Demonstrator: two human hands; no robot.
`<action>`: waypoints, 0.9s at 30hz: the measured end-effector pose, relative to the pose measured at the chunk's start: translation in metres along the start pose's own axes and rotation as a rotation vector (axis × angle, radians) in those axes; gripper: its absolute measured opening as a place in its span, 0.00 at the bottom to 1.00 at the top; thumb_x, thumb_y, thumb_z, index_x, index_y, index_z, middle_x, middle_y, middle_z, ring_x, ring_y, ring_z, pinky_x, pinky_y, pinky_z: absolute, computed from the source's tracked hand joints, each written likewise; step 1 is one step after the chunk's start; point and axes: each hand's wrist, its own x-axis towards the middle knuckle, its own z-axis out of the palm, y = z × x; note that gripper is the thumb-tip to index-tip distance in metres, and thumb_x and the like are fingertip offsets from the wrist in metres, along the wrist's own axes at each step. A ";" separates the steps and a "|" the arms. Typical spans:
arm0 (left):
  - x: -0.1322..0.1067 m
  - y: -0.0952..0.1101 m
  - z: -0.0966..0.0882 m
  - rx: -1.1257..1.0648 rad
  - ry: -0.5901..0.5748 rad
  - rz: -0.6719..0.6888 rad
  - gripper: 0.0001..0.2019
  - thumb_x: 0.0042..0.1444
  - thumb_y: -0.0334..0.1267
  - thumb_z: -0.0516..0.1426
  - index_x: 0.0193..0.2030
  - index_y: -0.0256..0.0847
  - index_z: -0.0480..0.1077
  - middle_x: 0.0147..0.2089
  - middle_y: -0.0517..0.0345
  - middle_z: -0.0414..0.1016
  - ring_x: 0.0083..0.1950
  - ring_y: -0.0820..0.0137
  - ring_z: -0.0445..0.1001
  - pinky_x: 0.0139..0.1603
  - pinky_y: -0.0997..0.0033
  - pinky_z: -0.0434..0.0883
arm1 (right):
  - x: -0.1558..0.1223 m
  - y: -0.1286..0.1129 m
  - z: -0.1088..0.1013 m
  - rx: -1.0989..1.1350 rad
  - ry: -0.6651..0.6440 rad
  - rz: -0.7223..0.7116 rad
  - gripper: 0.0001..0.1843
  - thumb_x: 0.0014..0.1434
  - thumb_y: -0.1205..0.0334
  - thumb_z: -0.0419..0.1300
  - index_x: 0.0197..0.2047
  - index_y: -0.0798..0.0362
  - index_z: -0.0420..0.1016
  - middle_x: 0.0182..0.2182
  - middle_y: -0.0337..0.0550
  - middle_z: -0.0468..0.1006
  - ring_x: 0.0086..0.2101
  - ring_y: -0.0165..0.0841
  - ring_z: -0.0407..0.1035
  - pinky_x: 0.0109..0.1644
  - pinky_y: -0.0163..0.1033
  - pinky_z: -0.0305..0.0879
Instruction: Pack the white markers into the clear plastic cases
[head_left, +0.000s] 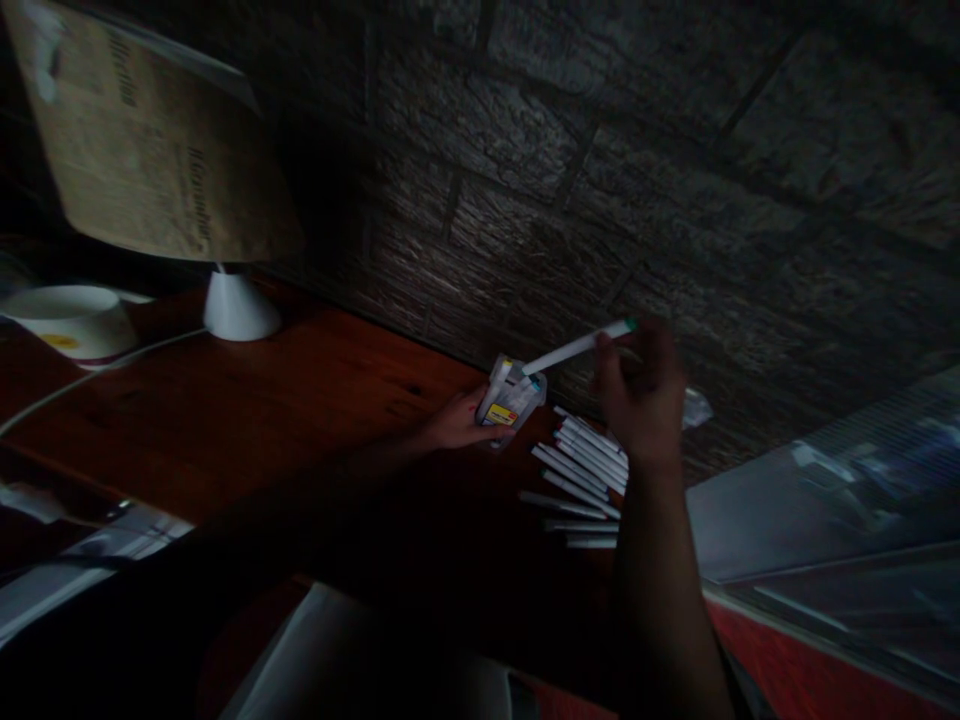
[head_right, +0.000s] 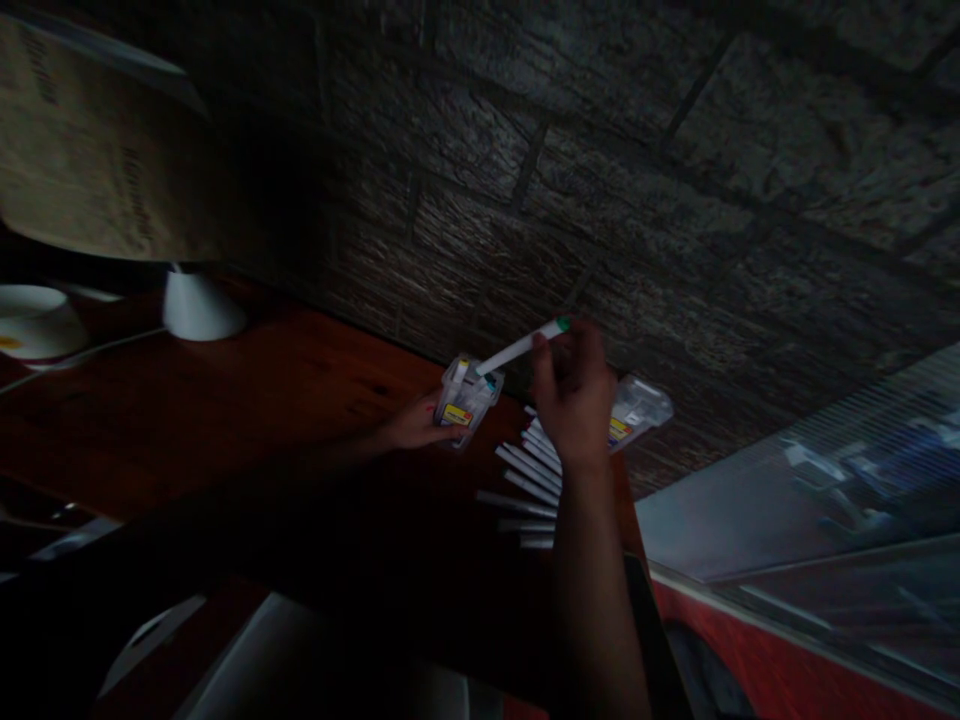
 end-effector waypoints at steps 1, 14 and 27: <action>0.000 0.000 0.000 0.003 0.004 -0.004 0.33 0.53 0.54 0.68 0.63 0.42 0.70 0.56 0.50 0.80 0.56 0.59 0.80 0.60 0.59 0.76 | -0.001 0.002 0.006 0.003 -0.053 0.011 0.24 0.67 0.45 0.59 0.60 0.50 0.66 0.41 0.45 0.80 0.22 0.24 0.69 0.23 0.31 0.64; 0.001 -0.002 0.001 0.021 0.010 -0.008 0.34 0.53 0.56 0.68 0.61 0.39 0.71 0.57 0.47 0.80 0.56 0.58 0.80 0.60 0.58 0.76 | -0.006 0.022 0.040 -0.246 -0.385 0.085 0.13 0.65 0.56 0.61 0.47 0.53 0.83 0.41 0.48 0.85 0.35 0.34 0.78 0.41 0.35 0.70; 0.001 0.002 -0.001 0.031 0.001 -0.022 0.33 0.53 0.55 0.69 0.60 0.40 0.71 0.56 0.48 0.81 0.56 0.59 0.80 0.58 0.59 0.76 | 0.002 0.069 -0.004 -0.306 -0.822 0.404 0.11 0.63 0.63 0.60 0.42 0.55 0.85 0.36 0.46 0.87 0.30 0.32 0.79 0.35 0.32 0.72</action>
